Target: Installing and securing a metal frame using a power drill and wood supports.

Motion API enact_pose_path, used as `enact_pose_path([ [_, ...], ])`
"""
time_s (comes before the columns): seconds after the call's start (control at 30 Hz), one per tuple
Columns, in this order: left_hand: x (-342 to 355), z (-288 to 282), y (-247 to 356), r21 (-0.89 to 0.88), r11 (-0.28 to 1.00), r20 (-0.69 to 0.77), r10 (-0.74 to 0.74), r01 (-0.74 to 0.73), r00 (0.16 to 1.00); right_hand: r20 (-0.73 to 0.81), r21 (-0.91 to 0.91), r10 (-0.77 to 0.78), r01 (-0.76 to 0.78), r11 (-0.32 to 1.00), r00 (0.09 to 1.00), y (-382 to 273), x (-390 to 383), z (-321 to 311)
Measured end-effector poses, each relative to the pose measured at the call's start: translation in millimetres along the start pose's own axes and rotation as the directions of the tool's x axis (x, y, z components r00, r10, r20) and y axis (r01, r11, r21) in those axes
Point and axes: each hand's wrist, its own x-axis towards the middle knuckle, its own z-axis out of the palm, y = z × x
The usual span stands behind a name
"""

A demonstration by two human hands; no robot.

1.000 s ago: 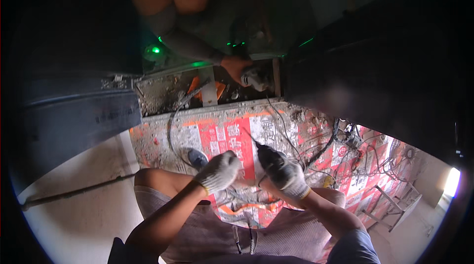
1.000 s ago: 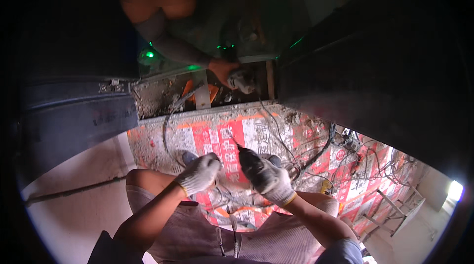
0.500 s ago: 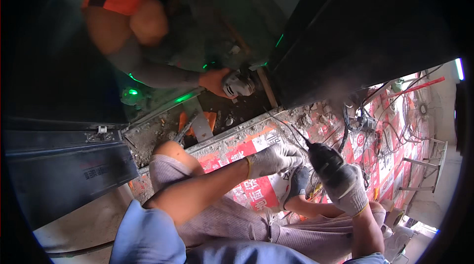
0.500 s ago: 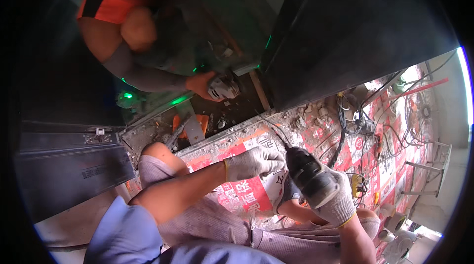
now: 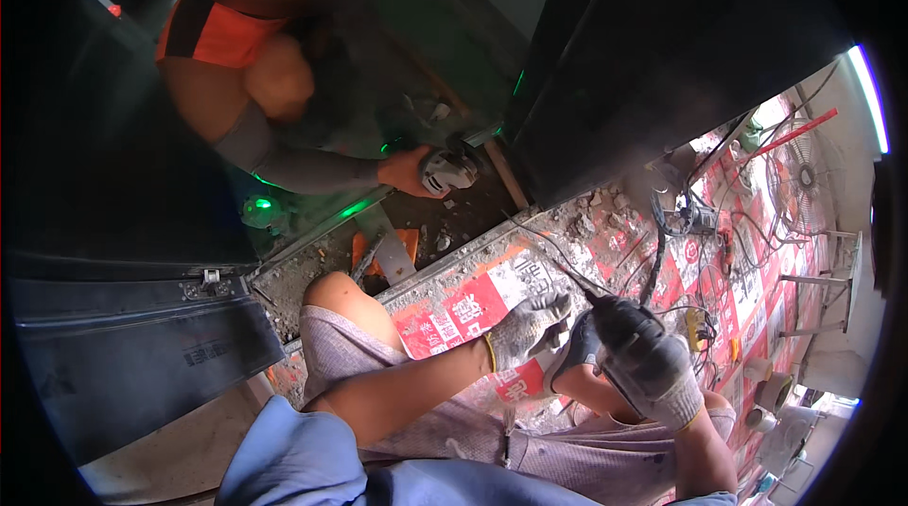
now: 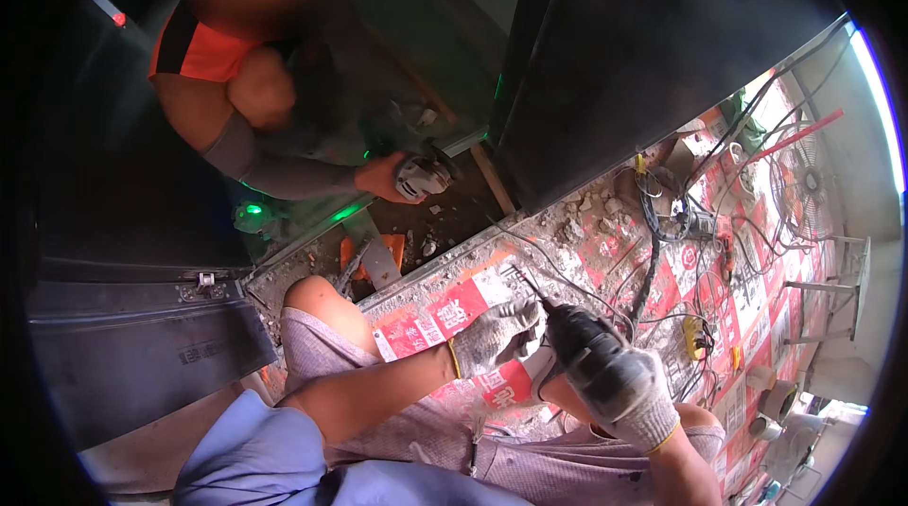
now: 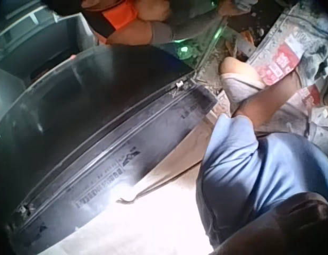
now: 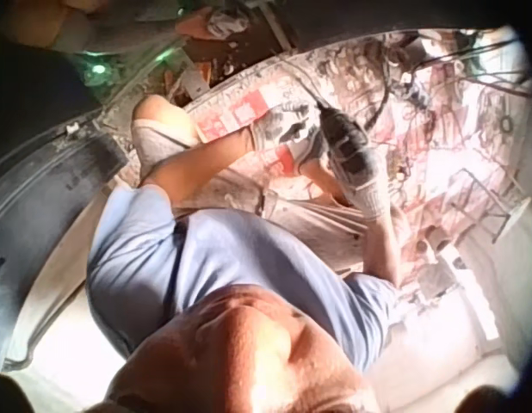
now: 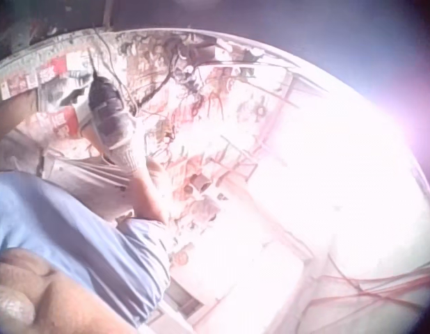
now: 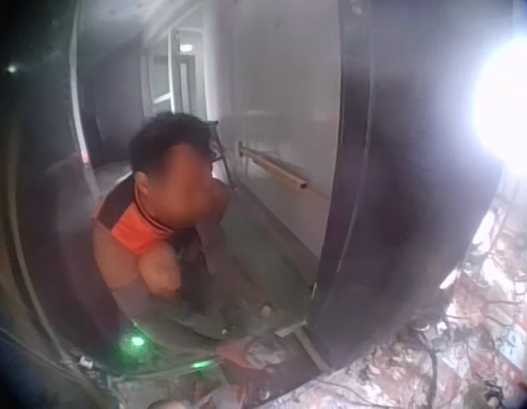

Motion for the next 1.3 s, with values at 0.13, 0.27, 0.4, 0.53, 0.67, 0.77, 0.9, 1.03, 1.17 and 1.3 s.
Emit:
enact_pose_path([
  [0.13,17,-23,-50,0.166,0.978,0.025,-0.130,0.124,0.991,-0.071,0.178,-0.010,0.023,0.984,0.997,-11,0,3],
  [0.27,36,-67,-100,-0.038,0.994,0.239,-0.091,0.103,0.967,0.180,0.409,0.274,-0.326,0.852,0.945,-15,-10,7],
  [0.4,3,-46,-63,-0.090,0.989,0.255,-0.088,0.114,0.963,0.078,0.246,0.180,-0.194,0.950,0.981,-23,1,15],
  [0.53,-19,-18,-33,-0.140,0.982,0.309,-0.080,0.129,0.948,0.073,0.465,0.227,-0.235,0.854,0.971,-4,-11,35],
  [0.67,-42,27,16,-0.126,0.991,0.478,0.095,-0.039,0.873,0.105,0.089,0.225,-0.234,0.968,0.969,-8,-4,40],
  [0.77,-47,55,37,0.197,0.966,0.202,-0.207,0.167,0.957,0.120,-0.087,0.257,-0.248,0.965,0.959,-15,6,46],
  [0.9,-39,61,36,0.268,0.936,0.129,-0.268,0.226,0.955,0.167,-0.160,0.320,-0.295,0.942,0.932,-4,-7,55],
  [1.03,-35,50,28,0.392,0.903,0.057,-0.217,0.178,0.974,0.313,-0.250,0.372,-0.302,0.920,0.874,-8,6,27],
  [1.17,-26,37,8,0.793,0.608,-0.007,-0.046,0.034,0.999,-0.088,-0.459,0.564,-0.536,0.709,0.821,15,-76,-74],
  [1.3,-15,43,23,0.990,-0.109,-0.101,-0.087,0.091,0.991,0.056,-0.268,0.642,-0.608,0.747,0.764,23,-167,-119],
])
